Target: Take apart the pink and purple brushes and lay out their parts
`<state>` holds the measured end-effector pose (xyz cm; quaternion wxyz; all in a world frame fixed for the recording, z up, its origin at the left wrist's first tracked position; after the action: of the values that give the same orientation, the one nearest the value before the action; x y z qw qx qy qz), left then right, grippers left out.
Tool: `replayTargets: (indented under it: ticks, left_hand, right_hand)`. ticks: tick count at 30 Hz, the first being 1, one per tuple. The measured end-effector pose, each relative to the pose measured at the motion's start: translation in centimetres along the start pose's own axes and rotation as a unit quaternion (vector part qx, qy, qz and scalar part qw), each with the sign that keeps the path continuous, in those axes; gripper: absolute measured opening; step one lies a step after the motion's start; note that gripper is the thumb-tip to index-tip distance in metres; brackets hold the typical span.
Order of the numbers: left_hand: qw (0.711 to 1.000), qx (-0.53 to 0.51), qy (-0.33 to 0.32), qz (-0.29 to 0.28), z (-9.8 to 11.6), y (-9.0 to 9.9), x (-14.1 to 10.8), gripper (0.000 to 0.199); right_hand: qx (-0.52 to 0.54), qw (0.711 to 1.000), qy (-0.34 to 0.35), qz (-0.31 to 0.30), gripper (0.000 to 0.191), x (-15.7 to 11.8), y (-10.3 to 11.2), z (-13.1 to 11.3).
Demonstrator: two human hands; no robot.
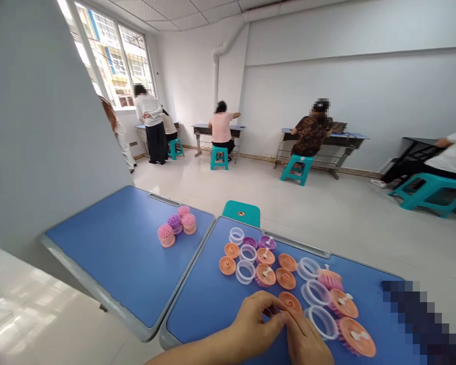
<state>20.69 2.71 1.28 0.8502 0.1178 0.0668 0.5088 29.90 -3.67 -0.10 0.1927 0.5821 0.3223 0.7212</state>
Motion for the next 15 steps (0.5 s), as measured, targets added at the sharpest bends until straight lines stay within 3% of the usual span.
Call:
replayTargets:
  ticks: [5, 10, 13, 15]
  left_hand:
    - [0.999, -0.008, -0.047, -0.009, 0.8, 0.1, 0.3, 0.020]
    - [0.995, -0.015, -0.099, -0.026, 1.8, 0.3, 0.6, 0.019]
    - [0.987, -0.021, -0.160, 0.015, 3.5, 2.1, 0.2, 0.020]
    - [0.979, -0.025, -0.190, 0.076, 4.4, 4.6, -0.3, 0.019]
  right_hand:
    - [0.054, 0.994, -0.077, -0.058, 0.033, 0.7, -0.1, 0.2]
    - [0.068, 0.990, -0.113, -0.043, 0.034, 1.2, 0.5, 0.3]
    - [0.082, 0.989, -0.119, -0.018, 0.036, 1.3, 1.3, 0.3]
    - [0.082, 0.989, -0.123, 0.006, 0.036, 1.3, 2.1, 0.4]
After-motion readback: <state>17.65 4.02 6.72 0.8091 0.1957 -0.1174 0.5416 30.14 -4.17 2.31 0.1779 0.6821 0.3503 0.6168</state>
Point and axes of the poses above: each hand's wrist, its own x-axis towards the middle knuckle, its own y-axis out of the back of the hand, z = x × y, the point moved 8 cm from there along x, towards the middle knuckle, and after that the axes turned 3 degrees about y, right-handed, at the moved point
